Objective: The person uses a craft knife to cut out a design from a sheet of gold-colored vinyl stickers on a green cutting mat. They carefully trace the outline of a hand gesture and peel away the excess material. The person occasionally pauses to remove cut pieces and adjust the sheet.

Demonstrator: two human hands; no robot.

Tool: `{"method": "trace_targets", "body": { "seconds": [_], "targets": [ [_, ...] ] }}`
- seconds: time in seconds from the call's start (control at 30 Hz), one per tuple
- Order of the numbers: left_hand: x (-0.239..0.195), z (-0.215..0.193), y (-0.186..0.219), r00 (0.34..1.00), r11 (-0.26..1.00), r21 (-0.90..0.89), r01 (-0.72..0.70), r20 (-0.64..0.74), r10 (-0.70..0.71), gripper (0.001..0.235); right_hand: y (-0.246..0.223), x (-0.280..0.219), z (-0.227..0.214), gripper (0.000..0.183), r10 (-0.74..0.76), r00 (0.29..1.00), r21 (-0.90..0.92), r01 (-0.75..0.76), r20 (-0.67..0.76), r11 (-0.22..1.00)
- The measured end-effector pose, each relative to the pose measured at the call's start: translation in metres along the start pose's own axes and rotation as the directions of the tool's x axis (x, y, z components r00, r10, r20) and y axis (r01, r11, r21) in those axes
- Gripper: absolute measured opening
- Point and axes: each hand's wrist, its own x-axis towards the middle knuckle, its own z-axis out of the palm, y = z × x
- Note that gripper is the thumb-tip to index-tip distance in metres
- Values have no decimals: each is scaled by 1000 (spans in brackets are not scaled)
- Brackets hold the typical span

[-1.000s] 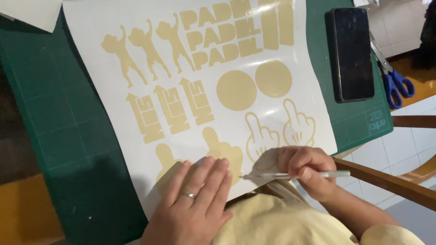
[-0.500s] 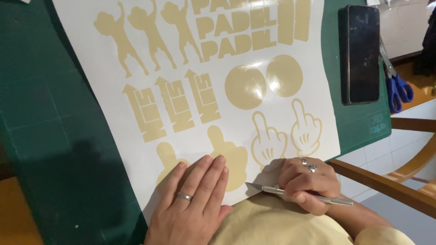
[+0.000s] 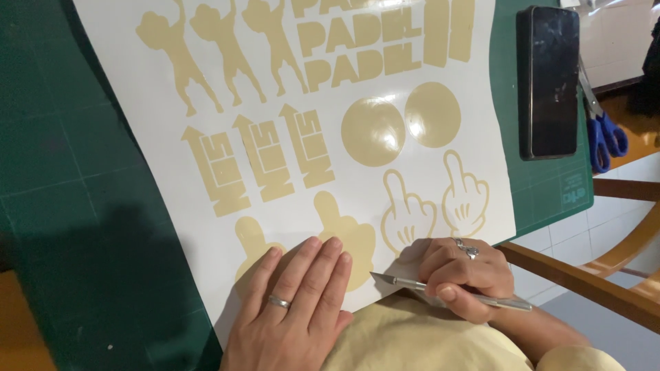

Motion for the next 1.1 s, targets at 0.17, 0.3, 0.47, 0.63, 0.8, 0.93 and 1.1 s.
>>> {"method": "trace_targets", "body": {
  "seconds": [0.17,0.3,0.47,0.63,0.8,0.93,1.1],
  "targets": [
    [2,-3,-1,1000,998,-61,22,9,-22,83,3,0,0,29,-2,1000,54,2,14,999],
    [5,-6,-6,995,1000,-20,-2,-103,0,77,7,-10,-1,33,78,995,151,-68,-58,986],
    [5,1,-3,979,997,-45,63,-193,-70,37,0,-6,3,40,232,965,212,-203,-120,956],
    [2,3,-8,980,999,-29,37,-193,-42,37,3,-8,7,39,182,969,153,-158,-165,976],
    [-1,6,-5,982,998,-56,40,-181,-49,38,2,-6,6,36,154,980,122,-139,-122,983],
    [7,1,-5,967,996,-78,51,-246,-68,17,6,-10,2,29,127,988,107,-118,-85,987],
    [12,4,-3,961,997,-57,52,-270,-66,20,2,-5,3,29,127,990,77,-123,-54,989]
  ]
}}
